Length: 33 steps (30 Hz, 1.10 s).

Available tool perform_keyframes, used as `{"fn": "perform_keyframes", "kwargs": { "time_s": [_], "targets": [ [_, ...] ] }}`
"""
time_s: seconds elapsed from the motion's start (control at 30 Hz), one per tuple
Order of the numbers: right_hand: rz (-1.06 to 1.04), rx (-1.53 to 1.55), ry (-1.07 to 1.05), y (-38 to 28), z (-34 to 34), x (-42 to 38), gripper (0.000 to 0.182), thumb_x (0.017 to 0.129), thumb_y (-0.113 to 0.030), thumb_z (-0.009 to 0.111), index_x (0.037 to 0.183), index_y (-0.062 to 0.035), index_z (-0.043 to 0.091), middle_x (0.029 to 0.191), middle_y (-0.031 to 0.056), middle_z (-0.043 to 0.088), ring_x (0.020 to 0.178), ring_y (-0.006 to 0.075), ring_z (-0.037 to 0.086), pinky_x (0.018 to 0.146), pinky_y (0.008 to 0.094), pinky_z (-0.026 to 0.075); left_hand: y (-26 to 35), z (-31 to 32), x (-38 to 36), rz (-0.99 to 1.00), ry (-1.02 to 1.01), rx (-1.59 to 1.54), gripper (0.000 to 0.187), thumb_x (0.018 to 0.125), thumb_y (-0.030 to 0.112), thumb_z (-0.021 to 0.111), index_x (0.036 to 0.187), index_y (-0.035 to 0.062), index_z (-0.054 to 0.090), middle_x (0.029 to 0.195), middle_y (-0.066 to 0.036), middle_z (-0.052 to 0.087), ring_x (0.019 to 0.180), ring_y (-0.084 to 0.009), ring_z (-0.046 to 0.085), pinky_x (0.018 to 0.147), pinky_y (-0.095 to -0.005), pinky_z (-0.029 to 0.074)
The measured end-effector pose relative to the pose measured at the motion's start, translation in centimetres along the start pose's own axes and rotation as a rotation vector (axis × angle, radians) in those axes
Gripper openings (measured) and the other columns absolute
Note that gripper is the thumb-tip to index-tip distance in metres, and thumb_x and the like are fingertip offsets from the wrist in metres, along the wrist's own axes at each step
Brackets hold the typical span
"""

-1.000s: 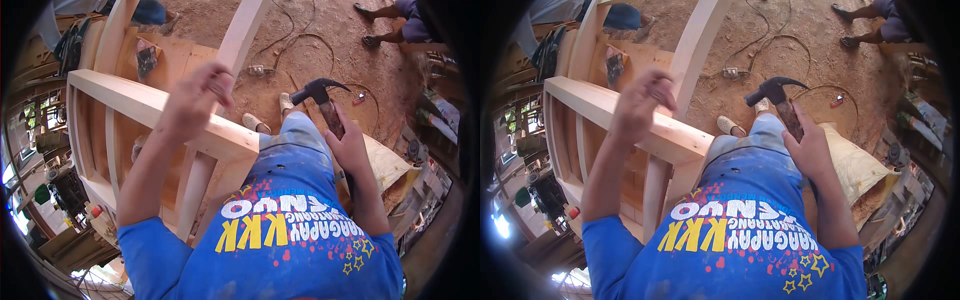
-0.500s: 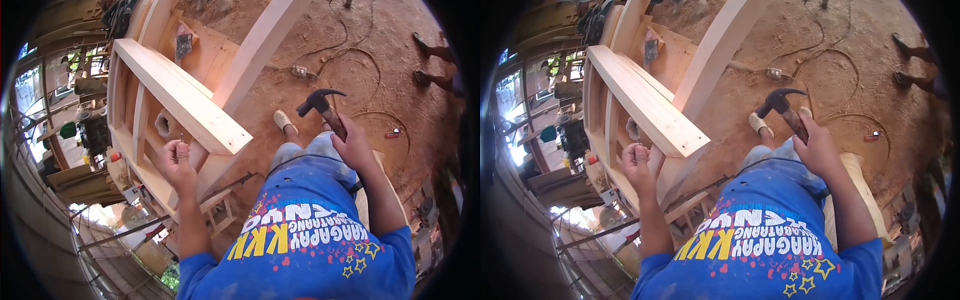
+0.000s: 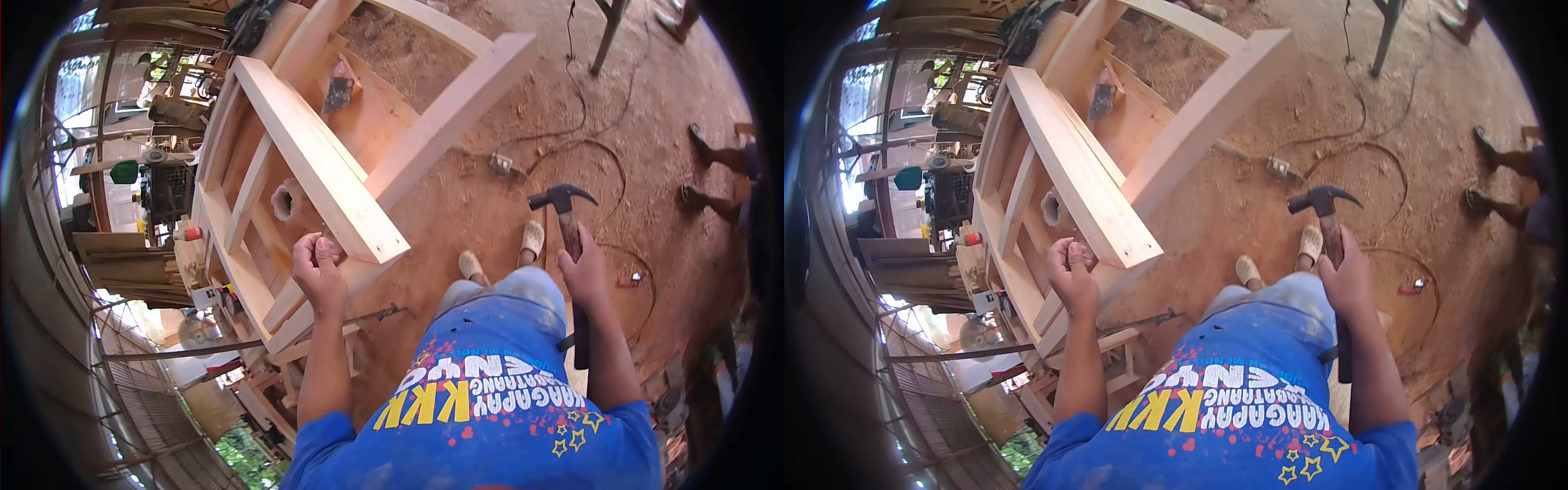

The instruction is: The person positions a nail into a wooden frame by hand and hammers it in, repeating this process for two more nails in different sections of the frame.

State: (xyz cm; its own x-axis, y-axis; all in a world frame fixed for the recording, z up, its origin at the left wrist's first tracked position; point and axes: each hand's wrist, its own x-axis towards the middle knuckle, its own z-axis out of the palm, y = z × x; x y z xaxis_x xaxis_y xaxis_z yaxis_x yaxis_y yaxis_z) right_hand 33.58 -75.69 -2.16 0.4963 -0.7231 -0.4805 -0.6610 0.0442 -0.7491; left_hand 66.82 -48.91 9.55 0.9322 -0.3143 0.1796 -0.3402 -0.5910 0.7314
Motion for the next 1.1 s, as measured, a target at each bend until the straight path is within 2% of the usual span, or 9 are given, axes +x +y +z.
{"fn": "perform_keyframes", "kwargs": {
  "time_s": [0.13,0.33,0.43,0.57,0.6,0.7,0.73,0.83,1.1],
  "targets": [
    [0.07,0.094,-0.003,-0.6,0.9,-0.9,0.067,0.089,-0.018,0.07,0.149,0.0026,0.049,0.13,0.0285,0.068,0.123,0.0419,0.066,0.103,0.0455,0.052,0.7,-0.4,0.1,0.046,0.01,-0.029,0.016,0.106,0.009,0.058,0.12,-0.0005,0.06,0.087,-0.004,0.068,0.071,-0.0078,0.06,0.067,-0.0249,0.052],
    [0.054,0.055,0.047,-1.1,4.3,-4.3,0.07,0.088,-0.02,0.07,0.149,0.0057,0.047,0.132,0.0303,0.066,0.126,0.0425,0.064,0.107,0.0456,0.05,0.0,-1.6,0.0,-0.063,-0.2,-0.331,0.028,0.107,0.011,0.058,0.133,0.0035,0.051,0.092,-0.003,0.063,0.073,-0.0056,0.056,0.069,-0.0206,0.048],
    [0.046,0.056,0.104,-1.5,7.6,-6.7,0.069,0.088,-0.02,0.069,0.149,0.0055,0.048,0.131,0.0306,0.065,0.125,0.0429,0.064,0.106,0.0459,0.05,0.5,-2.1,0.0,0.027,-0.247,-0.47,0.025,0.106,0.011,0.059,0.129,0.0016,0.054,0.093,-0.003,0.064,0.073,-0.0061,0.056,0.067,-0.0228,0.049],
    [0.091,0.158,0.19,-4.4,13.1,-11.5,0.066,0.087,-0.019,0.068,0.147,0.0023,0.052,0.126,0.0284,0.068,0.119,0.0398,0.068,0.102,0.0456,0.052,-2.1,-2.8,0.6,0.238,-0.452,-0.562,0.031,0.107,0.016,0.061,0.134,0.0036,0.052,0.1,-0.005,0.066,0.088,-0.0082,0.062,0.076,-0.022,0.05],
    [0.153,0.222,0.179,-7.1,13.8,-13.3,0.065,0.086,-0.019,0.068,0.146,0.0005,0.054,0.122,0.0277,0.069,0.116,0.0384,0.069,0.099,0.0457,0.053,-3.4,-2.5,0.7,0.32,-0.48,-0.611,0.029,0.107,0.017,0.062,0.132,0.0033,0.056,0.102,-0.006,0.069,0.09,-0.0104,0.065,0.077,-0.0253,0.052],
    [-0.011,0.08,0.323,-8.5,17.9,-17.3,0.063,0.086,-0.021,0.07,0.143,-0.0015,0.057,0.117,0.0277,0.071,0.111,0.039,0.07,0.096,0.0462,0.053,-2.5,-4.2,0.9,0.528,-0.579,-0.497,0.027,0.107,0.018,0.062,0.129,0.002,0.061,0.1,-0.006,0.07,0.09,-0.0118,0.068,0.078,-0.0286,0.054],
    [0.039,0.043,0.357,-7.9,20.5,-19.4,0.063,0.085,-0.022,0.072,0.143,0.0001,0.057,0.117,0.0282,0.071,0.111,0.041,0.07,0.096,0.0468,0.053,-1.2,-5.1,0.5,0.381,-0.649,-0.532,0.028,0.106,0.018,0.063,0.129,0.0013,0.064,0.1,-0.008,0.073,0.088,-0.0131,0.07,0.076,-0.0308,0.055],
    [0.073,0.122,0.344,-7.0,22.8,-22.5,0.064,0.085,-0.022,0.072,0.143,0.0017,0.056,0.118,0.0292,0.07,0.112,0.0427,0.069,0.098,0.0475,0.053,-1.5,-5.1,0.7,0.482,-0.674,-0.522,0.029,0.106,0.017,0.063,0.13,0.001,0.066,0.1,-0.011,0.074,0.087,-0.0152,0.072,0.076,-0.0304,0.055],
    [0.069,0.044,0.317,-7.4,25.0,-27.1,0.067,0.086,-0.024,0.07,0.146,0.0017,0.054,0.12,0.0308,0.069,0.114,0.044,0.068,0.099,0.0473,0.053,-2.4,-4.7,0.2,0.658,-0.662,-0.575,0.019,0.096,0.007,0.067,0.112,0.0003,0.076,0.097,-0.013,0.076,0.081,-0.0182,0.071,0.07,-0.031,0.055]
  ]
}}
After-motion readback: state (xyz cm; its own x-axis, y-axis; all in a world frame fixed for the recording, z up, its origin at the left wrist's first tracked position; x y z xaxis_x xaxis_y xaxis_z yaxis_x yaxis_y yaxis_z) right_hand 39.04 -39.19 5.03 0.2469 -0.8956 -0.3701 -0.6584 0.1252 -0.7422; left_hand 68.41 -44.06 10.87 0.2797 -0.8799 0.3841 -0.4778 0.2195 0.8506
